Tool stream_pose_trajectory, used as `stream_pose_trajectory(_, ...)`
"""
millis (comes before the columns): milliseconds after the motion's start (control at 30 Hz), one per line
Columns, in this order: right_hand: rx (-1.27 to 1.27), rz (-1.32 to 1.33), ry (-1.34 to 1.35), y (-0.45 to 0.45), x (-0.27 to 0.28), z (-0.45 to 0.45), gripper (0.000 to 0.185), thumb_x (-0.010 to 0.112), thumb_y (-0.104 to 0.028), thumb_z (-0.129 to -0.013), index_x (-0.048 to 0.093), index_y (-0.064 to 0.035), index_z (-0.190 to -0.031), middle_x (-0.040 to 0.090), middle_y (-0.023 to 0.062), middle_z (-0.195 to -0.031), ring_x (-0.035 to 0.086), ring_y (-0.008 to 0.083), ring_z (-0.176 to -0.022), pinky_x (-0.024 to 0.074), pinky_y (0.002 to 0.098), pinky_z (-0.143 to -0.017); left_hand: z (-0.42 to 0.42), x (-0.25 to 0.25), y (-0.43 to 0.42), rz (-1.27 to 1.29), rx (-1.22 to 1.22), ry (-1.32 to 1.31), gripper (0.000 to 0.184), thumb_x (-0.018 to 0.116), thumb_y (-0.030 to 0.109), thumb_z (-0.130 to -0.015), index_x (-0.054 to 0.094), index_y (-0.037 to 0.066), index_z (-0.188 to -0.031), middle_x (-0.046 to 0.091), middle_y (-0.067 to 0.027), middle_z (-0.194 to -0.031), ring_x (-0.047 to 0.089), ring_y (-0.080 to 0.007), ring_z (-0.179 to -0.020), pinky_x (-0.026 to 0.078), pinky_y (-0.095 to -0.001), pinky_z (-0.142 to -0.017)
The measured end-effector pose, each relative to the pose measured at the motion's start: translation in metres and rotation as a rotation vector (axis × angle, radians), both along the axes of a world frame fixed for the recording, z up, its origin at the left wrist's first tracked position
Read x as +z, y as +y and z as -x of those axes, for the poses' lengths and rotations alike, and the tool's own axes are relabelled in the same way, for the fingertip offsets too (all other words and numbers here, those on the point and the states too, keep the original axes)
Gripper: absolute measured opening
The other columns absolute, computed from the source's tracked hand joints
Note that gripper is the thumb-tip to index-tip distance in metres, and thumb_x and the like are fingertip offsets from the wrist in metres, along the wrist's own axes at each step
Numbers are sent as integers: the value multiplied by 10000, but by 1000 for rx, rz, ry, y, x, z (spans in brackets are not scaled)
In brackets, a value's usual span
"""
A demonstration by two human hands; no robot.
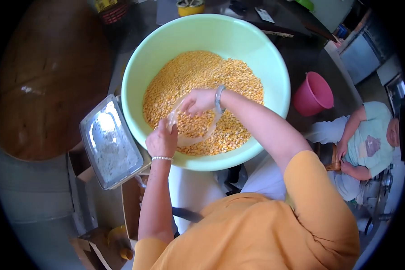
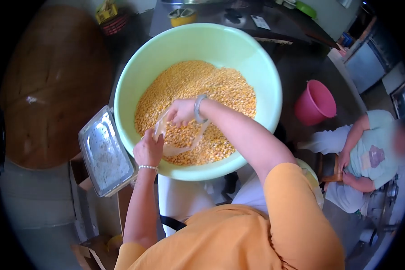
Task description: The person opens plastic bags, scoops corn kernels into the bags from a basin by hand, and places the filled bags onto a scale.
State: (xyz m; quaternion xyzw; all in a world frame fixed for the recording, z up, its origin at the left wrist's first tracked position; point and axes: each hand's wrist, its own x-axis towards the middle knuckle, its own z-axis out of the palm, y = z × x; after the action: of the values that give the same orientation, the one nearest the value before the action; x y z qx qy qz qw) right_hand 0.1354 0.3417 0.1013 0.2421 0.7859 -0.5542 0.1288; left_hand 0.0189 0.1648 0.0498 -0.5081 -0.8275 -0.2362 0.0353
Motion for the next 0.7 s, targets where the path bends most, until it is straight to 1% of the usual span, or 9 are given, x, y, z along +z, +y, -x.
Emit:
stream_pose_trajectory(33,0,29,106,-5,10,-9,265,570,-73,-810,604,16,-1058,656,115,-880,637,165,-758,541,287,-669,-1,0,0,-9,2,18,237,635,318,-762,578,147,-915,611,-130,-601,612,-308,-564,486,-414,-536)
stream_pose_trajectory(133,-428,121,452,1,21,-43,209,554,-70,-826,613,8,-1010,653,107,-874,641,148,-794,542,300,-679,0,-4,-1,-33,-5,26,169,627,285,-768,583,147,-857,605,-117,-587,601,-303,-541,477,-406,-518)
stream_pose_trajectory(200,-876,31,521,22,6,-64,169,562,-56,-817,624,13,-957,650,122,-859,647,158,-776,546,303,-642,0,-8,-1,-62,0,41,145,625,273,-769,587,148,-832,604,-112,-583,598,-301,-535,475,-404,-515)
stream_pose_trajectory(267,-1024,-98,261,43,-35,-82,189,485,-22,-846,634,-5,-960,646,100,-805,626,140,-682,516,295,-577,0,-7,-1,-70,-2,54,134,626,268,-770,593,147,-818,605,-109,-583,597,-300,-535,475,-402,-515)
stream_pose_trajectory(333,-735,-399,-230,46,-77,-95,207,567,-59,-805,622,-27,-1002,641,143,-994,620,245,-911,495,360,-812,-1,-3,1,-64,-1,57,135,629,270,-771,601,146,-815,608,-110,-588,601,-299,-541,475,-398,-517)
stream_pose_trajectory(400,-445,-710,-200,35,-125,-105,242,522,-202,-822,650,-76,-984,655,149,-885,635,277,-831,492,374,-764,-1,-5,3,-92,-1,46,156,627,291,-778,607,146,-831,613,-115,-597,605,-301,-549,476,-394,-517)
stream_pose_trajectory(500,-386,-565,-333,-1,-111,-90,296,535,-295,-816,640,-86,-997,641,172,-953,612,337,-879,475,392,-804,-3,1,2,-77,26,61,196,623,328,-785,614,143,-851,619,-122,-609,611,-303,-559,481,-388,-521)
stream_pose_trajectory(567,-388,-501,-331,-19,-104,-88,318,540,-332,-813,643,-80,-978,639,177,-955,609,338,-881,474,397,-802,-8,8,-1,-28,37,61,227,611,358,-795,615,139,-856,623,-127,-615,614,-306,-563,487,-387,-529)
stream_pose_trajectory(700,-413,-571,-225,-14,-105,-87,358,552,-399,-809,656,-72,-910,642,186,-916,612,348,-851,482,416,-759,-4,1,1,-43,12,61,202,598,331,-810,609,133,-843,617,-126,-605,613,-298,-552,488,-386,-530)
